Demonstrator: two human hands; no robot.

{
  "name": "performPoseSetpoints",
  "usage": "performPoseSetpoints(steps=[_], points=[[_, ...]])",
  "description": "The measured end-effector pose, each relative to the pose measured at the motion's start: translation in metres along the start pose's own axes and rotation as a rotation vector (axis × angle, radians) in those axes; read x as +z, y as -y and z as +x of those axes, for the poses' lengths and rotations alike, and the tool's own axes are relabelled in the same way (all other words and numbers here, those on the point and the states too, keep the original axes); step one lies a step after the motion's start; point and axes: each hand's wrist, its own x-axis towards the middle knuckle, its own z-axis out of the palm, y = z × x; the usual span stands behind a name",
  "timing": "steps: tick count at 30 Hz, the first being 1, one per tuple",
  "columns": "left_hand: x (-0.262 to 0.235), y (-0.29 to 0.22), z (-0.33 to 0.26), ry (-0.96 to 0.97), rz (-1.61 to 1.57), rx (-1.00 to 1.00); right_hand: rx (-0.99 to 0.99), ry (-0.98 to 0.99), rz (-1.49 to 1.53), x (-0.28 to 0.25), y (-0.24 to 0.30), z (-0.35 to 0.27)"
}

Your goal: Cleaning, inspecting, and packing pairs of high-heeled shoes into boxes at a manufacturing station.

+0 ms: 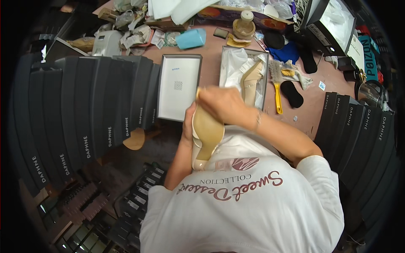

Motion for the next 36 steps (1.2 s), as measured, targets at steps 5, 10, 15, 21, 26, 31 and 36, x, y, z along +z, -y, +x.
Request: performPoseSetpoints(steps=[5, 10, 15, 21, 26, 31, 36], points=[[0.0, -0.009, -0.003, 0.047, 0.111, 0.108, -0.057, -0.155, 0.022, -0.004, -0.003, 0.018], [-0.011, -0.005, 0.001, 0.188, 0.111, 0.155, -0.213, -0.103, 0.126, -0.01, 0.026, 0.012], [0.006, -0.003, -0.007, -0.028, 0.119, 0.14, -0.087, -0.18, 0.089, 0.0, -0.011, 0.022], [0.02, -0.005, -0.001, -0.137, -0.056, 0.021, -0.199, -0.067, 0.099, -0.003, 0.014, -0.032], [-0.014, -0.012, 0.013, 0.441, 0.053, 0.036, -0.231, -0.022, 0.11, -0.015, 0.011, -0.043], [0.012, -0.003, 0.009, 0.041, 0.07, 0.049, -0.152, -0.168, 0.101, -0.014, -0.011, -0.023], [-0.005, -0.006, 0.012, 0.231, 0.203, 0.024, -0.283, -0.064, 0.092, -0.016, 0.018, -0.036]])
